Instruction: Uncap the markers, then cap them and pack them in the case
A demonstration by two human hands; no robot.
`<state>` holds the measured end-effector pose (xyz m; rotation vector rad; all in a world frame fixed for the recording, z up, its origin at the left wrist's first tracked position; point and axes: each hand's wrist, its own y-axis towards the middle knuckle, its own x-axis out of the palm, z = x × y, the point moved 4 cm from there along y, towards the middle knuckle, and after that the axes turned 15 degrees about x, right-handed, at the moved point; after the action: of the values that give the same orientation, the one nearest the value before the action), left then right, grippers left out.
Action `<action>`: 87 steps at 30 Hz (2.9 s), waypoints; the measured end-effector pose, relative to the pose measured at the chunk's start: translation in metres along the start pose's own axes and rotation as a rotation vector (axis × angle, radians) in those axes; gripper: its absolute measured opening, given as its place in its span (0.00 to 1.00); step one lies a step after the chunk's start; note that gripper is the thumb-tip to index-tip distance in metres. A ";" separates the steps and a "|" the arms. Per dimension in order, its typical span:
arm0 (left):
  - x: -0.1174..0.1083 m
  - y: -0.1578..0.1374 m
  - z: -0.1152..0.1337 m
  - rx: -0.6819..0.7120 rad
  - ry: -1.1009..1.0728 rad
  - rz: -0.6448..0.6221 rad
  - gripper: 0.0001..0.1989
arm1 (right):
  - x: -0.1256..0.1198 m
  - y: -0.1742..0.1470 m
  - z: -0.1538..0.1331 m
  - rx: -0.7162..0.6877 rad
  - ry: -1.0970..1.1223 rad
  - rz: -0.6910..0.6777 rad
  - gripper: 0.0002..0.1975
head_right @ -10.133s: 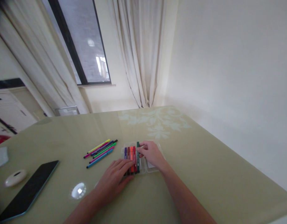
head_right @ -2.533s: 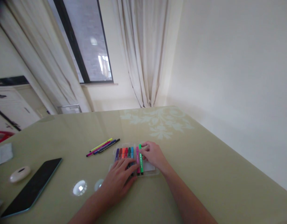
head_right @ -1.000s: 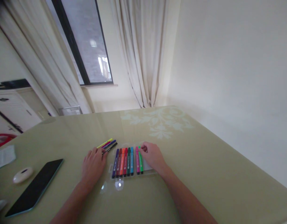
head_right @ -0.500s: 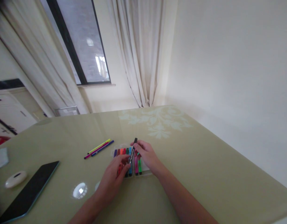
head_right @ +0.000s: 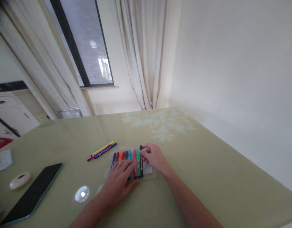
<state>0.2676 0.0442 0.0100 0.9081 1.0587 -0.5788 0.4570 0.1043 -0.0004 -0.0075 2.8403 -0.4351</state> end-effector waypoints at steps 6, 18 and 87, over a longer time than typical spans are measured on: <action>0.002 0.003 0.009 0.073 0.010 -0.027 0.25 | 0.003 -0.003 0.000 -0.097 -0.220 0.134 0.10; 0.006 0.005 0.007 0.106 0.027 -0.079 0.23 | 0.007 -0.010 -0.012 -0.243 -0.397 0.181 0.10; 0.005 0.000 0.008 0.057 0.065 -0.075 0.25 | 0.001 -0.007 -0.006 -0.128 -0.359 0.199 0.08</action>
<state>0.2736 0.0380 0.0075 0.9457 1.1436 -0.6478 0.4543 0.0990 0.0074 0.1554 2.4790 -0.1858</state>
